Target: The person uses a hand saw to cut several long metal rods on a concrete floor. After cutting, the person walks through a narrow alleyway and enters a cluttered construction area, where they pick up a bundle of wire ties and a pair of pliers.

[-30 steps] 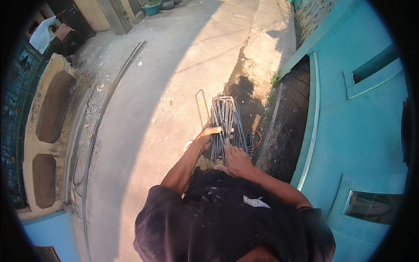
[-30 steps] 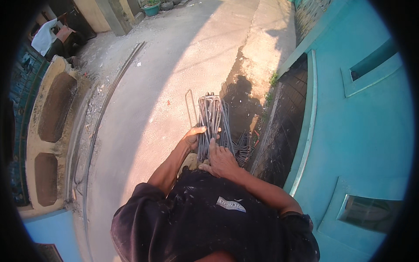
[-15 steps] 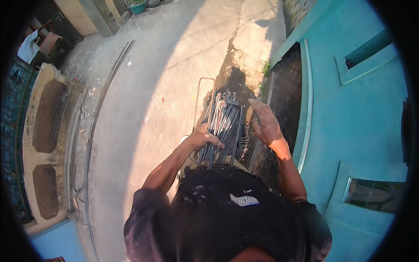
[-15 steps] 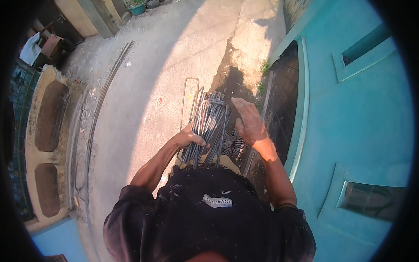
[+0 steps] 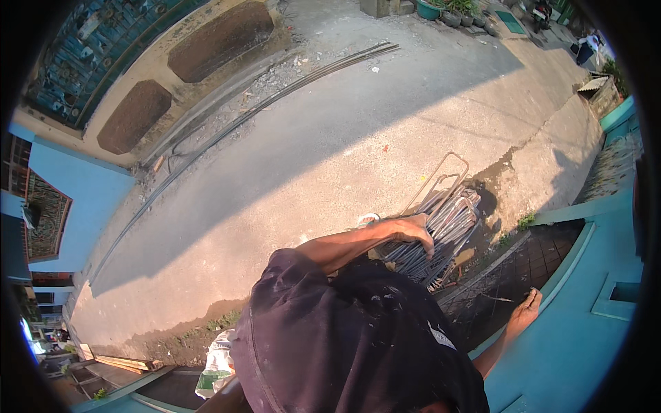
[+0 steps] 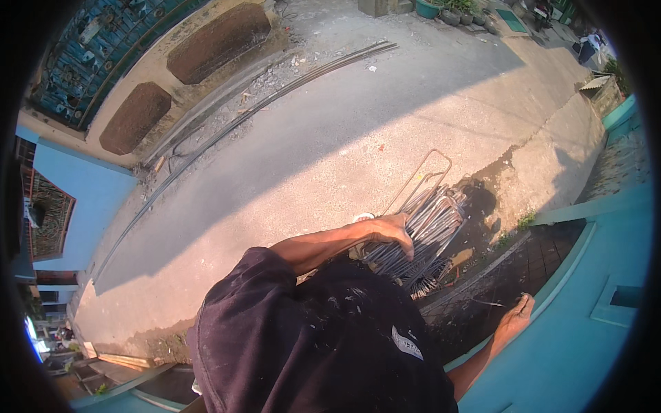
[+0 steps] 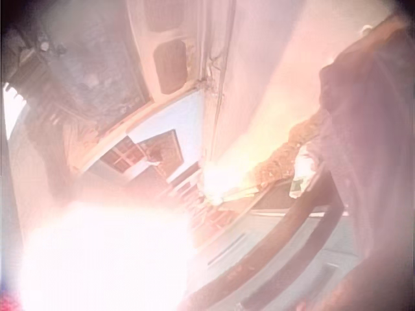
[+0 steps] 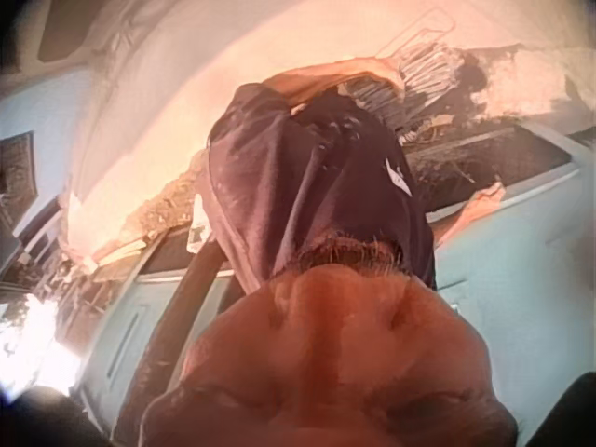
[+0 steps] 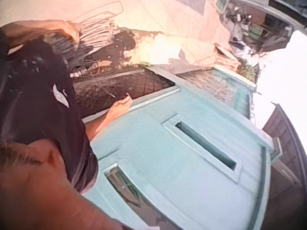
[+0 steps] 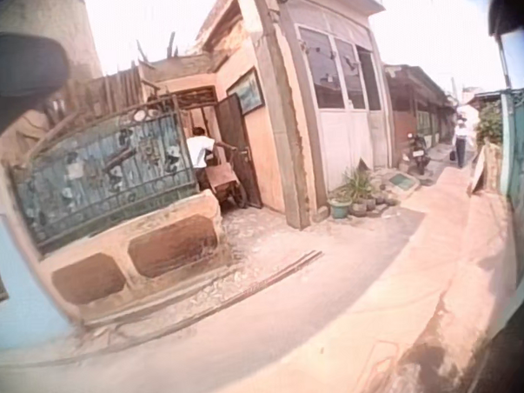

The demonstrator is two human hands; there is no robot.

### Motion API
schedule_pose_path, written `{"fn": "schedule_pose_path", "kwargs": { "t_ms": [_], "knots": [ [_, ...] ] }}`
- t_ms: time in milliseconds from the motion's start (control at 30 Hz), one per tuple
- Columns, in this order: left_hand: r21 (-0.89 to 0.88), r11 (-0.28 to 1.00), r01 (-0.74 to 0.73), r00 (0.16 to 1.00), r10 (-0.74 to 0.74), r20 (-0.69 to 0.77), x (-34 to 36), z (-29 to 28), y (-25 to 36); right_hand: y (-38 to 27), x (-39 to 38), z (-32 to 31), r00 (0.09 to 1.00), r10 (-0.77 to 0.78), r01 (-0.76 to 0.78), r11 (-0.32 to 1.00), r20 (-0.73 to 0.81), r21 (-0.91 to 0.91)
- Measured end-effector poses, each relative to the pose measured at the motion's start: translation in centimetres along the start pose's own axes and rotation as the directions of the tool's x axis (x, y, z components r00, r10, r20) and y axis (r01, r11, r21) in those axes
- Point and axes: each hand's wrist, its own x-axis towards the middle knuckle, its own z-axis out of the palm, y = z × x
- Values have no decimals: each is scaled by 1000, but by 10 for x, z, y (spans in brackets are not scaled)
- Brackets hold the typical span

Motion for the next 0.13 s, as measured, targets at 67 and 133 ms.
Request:
{"fn": "schedule_pose_path", "kwargs": {
  "t_ms": [67,133],
  "knots": [
    [120,992,26,997,-17,-80,-2,-7,-3,72,1,-2,988,99,-75,977,115,-199],
    [186,982,-7,999,14,-39,-5,-17,-12,160,19,29,946,166,-201,974,279,100]
  ]
}}
